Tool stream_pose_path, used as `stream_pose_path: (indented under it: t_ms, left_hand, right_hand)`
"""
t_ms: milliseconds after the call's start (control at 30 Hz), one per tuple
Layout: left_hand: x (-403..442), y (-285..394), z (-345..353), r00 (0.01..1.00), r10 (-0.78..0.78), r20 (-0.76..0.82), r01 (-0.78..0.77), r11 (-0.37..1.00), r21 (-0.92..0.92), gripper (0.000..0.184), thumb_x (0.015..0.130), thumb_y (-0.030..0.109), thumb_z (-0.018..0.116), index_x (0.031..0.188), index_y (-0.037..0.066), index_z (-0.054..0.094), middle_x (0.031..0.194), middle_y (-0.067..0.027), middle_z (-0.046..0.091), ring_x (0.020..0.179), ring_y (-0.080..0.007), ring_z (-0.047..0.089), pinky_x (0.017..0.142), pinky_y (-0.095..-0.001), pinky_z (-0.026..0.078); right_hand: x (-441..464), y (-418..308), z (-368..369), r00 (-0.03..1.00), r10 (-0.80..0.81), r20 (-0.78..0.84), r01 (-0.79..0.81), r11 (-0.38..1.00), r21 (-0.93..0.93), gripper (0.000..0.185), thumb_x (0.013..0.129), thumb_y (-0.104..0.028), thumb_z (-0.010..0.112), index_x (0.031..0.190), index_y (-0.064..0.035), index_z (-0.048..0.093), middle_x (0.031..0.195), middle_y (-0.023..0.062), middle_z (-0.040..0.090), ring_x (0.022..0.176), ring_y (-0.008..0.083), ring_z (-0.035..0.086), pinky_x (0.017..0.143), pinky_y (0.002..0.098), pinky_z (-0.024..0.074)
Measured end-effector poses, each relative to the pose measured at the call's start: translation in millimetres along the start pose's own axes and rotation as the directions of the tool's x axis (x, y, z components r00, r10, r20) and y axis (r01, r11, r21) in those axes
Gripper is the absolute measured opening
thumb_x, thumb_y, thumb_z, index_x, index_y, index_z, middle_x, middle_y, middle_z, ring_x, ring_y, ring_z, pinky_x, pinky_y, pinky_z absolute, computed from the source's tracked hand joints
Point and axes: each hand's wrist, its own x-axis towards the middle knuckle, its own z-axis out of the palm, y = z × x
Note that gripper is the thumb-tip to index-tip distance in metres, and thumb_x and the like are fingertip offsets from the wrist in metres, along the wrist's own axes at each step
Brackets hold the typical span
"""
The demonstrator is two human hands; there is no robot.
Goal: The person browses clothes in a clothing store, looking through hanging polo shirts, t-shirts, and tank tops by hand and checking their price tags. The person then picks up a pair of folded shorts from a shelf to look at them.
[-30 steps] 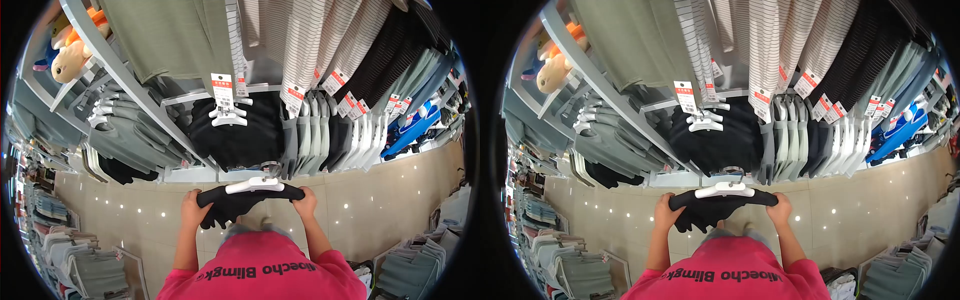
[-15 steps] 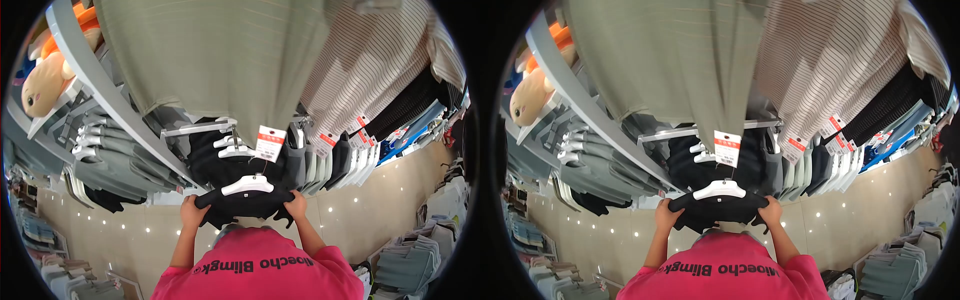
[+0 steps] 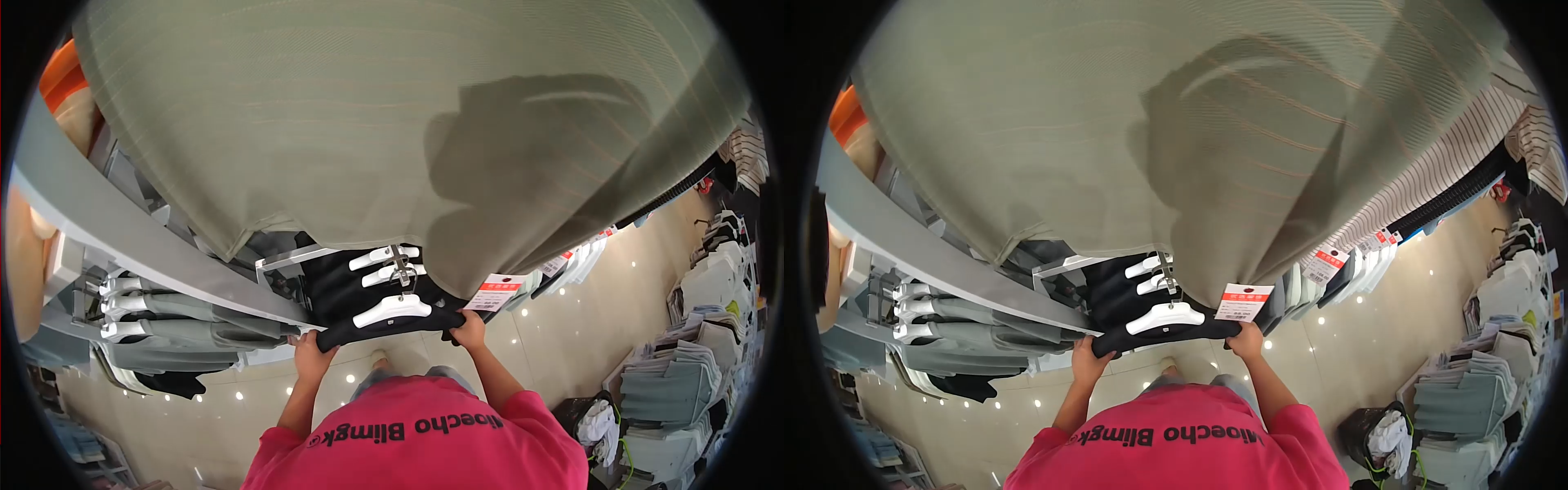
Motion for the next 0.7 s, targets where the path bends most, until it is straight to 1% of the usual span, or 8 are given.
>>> stream_pose_path:
  t_ms: [133, 200, 267, 333, 433, 600, 667, 700]
  left_hand:
    - [-11.3, -7.0, 5.5, 0.994, 0.008, 0.111, -0.004, 0.999, -0.04, 0.058, 0.06, 0.022, 0.077, 0.107, -0.002, 0.052, 0.102, -0.0206, 0.055, 0.097, -0.0374, 0.052, 0.084, -0.0443, 0.042]
    - [-23.8, -3.1, 8.1, 0.965, 0.231, -0.127, -0.221, 0.971, 0.086, 0.072, 0.062, 0.02, 0.075, 0.121, -0.003, 0.041, 0.115, -0.023, 0.047, 0.108, -0.0392, 0.044, 0.092, -0.0464, 0.036]
    - [-37.0, 10.4, -2.6, 0.972, 0.231, -0.052, -0.223, 0.966, 0.128, 0.081, 0.064, 0.017, 0.072, 0.129, -0.004, 0.03, 0.124, -0.0239, 0.039, 0.114, -0.0409, 0.037, 0.095, -0.048, 0.032]
    - [-59.8, 6.0, 1.0, 0.899, 0.352, 0.26, -0.369, 0.929, 0.018, 0.063, 0.064, 0.014, 0.071, 0.119, -0.002, 0.044, 0.114, -0.0227, 0.048, 0.109, -0.0377, 0.044, 0.092, -0.0452, 0.036]
    - [-83.2, -21.1, 36.1, 0.505, 0.626, 0.594, -0.095, 0.724, -0.683, 0.032, 0.066, 0.01, 0.067, 0.096, 0.002, 0.059, 0.092, -0.0166, 0.06, 0.089, -0.0283, 0.057, 0.08, -0.0378, 0.045]
    - [-111.4, -24.4, 76.0, 0.334, 0.459, 0.823, 0.203, 0.818, -0.539, 0.029, 0.067, 0.01, 0.066, 0.094, 0.002, 0.06, 0.09, -0.0159, 0.06, 0.087, -0.0274, 0.058, 0.078, -0.0372, 0.045]
    - [-124.0, -23.8, 82.2, 0.338, 0.404, 0.85, 0.227, 0.842, -0.49, 0.029, 0.067, 0.01, 0.066, 0.094, 0.002, 0.06, 0.089, -0.0157, 0.06, 0.086, -0.0271, 0.058, 0.078, -0.0369, 0.045]
    - [-131.4, -23.4, 84.6, 0.343, 0.383, 0.858, 0.235, 0.849, -0.473, 0.028, 0.067, 0.01, 0.066, 0.093, 0.003, 0.06, 0.089, -0.0155, 0.06, 0.086, -0.0269, 0.058, 0.077, -0.0368, 0.045]
  right_hand:
    - [2.5, 8.1, 1.4, 0.994, 0.025, 0.102, -0.025, 1.0, 0.001, 0.037, 0.052, -0.012, 0.068, 0.088, -0.0065, 0.061, 0.083, 0.0152, 0.063, 0.082, 0.0341, 0.06, 0.073, 0.0388, 0.0482]
    - [4.9, 13.7, 4.6, 0.996, -0.047, 0.074, 0.047, 0.999, -0.001, 0.037, 0.052, -0.011, 0.068, 0.088, -0.0069, 0.06, 0.083, 0.0145, 0.062, 0.082, 0.0343, 0.06, 0.072, 0.039, 0.048]
    - [9.2, 14.8, 5.6, 0.994, -0.075, 0.076, 0.075, 0.997, 0.009, 0.039, 0.052, -0.009, 0.068, 0.09, -0.0071, 0.059, 0.086, 0.0139, 0.06, 0.085, 0.0347, 0.057, 0.073, 0.0395, 0.0473]
    - [15.4, 10.2, 4.0, 0.994, -0.023, 0.103, 0.021, 0.999, 0.024, 0.04, 0.052, -0.009, 0.068, 0.091, -0.0069, 0.058, 0.088, 0.0146, 0.06, 0.086, 0.0353, 0.057, 0.074, 0.0405, 0.0467]
    - [29.7, 24.0, 15.9, 0.979, -0.2, -0.029, 0.198, 0.979, -0.055, 0.042, 0.051, -0.01, 0.07, 0.092, -0.0063, 0.059, 0.086, 0.0162, 0.059, 0.087, 0.0367, 0.056, 0.075, 0.042, 0.0458]
    - [48.3, 8.5, 14.4, 0.999, 0.002, 0.034, 0.006, 0.973, -0.23, 0.06, 0.051, -0.009, 0.071, 0.108, -0.0051, 0.052, 0.108, 0.0186, 0.053, 0.103, 0.037, 0.049, 0.087, 0.0427, 0.0436]
    - [42.4, 12.0, 18.4, 0.999, -0.038, 0.026, 0.043, 0.978, -0.204, 0.07, 0.052, -0.009, 0.07, 0.117, -0.0015, 0.045, 0.114, 0.021, 0.048, 0.107, 0.0385, 0.046, 0.09, 0.0435, 0.0416]
    - [34.0, 14.6, 21.3, 0.984, -0.123, -0.126, 0.096, 0.975, -0.202, 0.07, 0.052, -0.008, 0.069, 0.117, -0.0002, 0.043, 0.113, 0.0216, 0.048, 0.105, 0.039, 0.046, 0.09, 0.0434, 0.0413]
